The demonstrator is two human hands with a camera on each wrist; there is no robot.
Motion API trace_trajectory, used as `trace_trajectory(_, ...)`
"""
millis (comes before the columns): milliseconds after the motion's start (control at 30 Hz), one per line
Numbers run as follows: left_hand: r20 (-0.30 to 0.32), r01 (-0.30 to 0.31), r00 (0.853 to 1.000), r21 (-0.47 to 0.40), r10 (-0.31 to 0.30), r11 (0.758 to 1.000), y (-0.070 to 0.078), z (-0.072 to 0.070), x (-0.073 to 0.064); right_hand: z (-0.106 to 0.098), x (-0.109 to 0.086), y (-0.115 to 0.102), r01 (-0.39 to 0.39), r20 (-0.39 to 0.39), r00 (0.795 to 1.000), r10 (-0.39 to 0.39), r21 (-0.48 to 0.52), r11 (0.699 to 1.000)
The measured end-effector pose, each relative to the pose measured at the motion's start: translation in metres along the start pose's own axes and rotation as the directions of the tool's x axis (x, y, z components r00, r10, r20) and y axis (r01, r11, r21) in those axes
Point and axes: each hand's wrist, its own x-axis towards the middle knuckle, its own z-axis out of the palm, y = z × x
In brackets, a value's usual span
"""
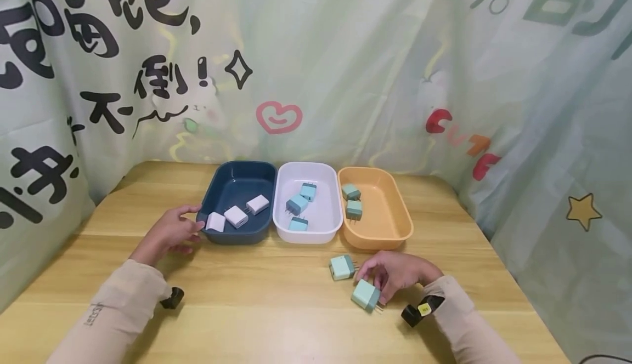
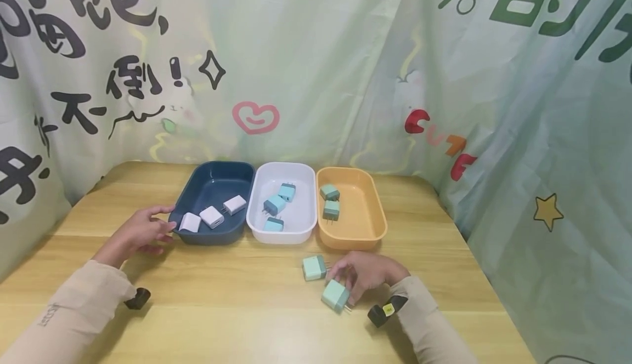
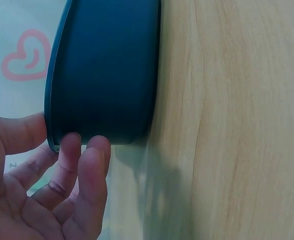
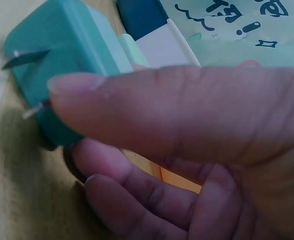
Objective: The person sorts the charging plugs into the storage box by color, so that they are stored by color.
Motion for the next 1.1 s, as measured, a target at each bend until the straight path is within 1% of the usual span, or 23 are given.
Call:
trace_trajectory(167,0.003,0.002,1.0,0.002,-0.002,1.0,0.0,-0.001,-0.001,0.001,0.002,0.003,0.002,-0.006,1.0,-0.002,0.004,1.0)
trace_trajectory(333,0.002,0.002,1.0,0.005,-0.002,1.0,0.0,-0.001,0.002,0.0,-0.001,0.001,0.006,-0.028,1.0,-0.006,0.018,1.0)
trace_trajectory(467,-0.006,0.012,1.0,0.01,-0.012,1.0,0.0,-0.001,0.002,-0.003,-0.003,-0.003,0.02,-0.06,0.998,-0.02,0.002,1.0)
trace_trajectory(667,-0.002,0.011,1.0,0.014,-0.011,1.0,-0.001,-0.001,0.002,-0.008,-0.006,-0.007,0.032,-0.11,0.993,-0.035,-0.032,0.999)
trace_trajectory(900,-0.005,0.017,1.0,0.017,-0.017,1.0,0.0,-0.001,0.002,-0.016,-0.005,-0.01,0.064,-0.101,0.993,-0.065,-0.018,0.998)
trace_trajectory(1000,-0.009,0.023,1.0,0.02,-0.022,1.0,0.0,-0.001,0.002,-0.019,-0.006,-0.015,0.043,-0.123,0.991,-0.046,-0.03,0.999)
trace_trajectory(1100,-0.007,0.016,1.0,0.019,-0.016,1.0,0.0,-0.001,0.003,-0.022,-0.007,-0.021,0.004,-0.155,0.988,-0.012,-0.049,0.999)
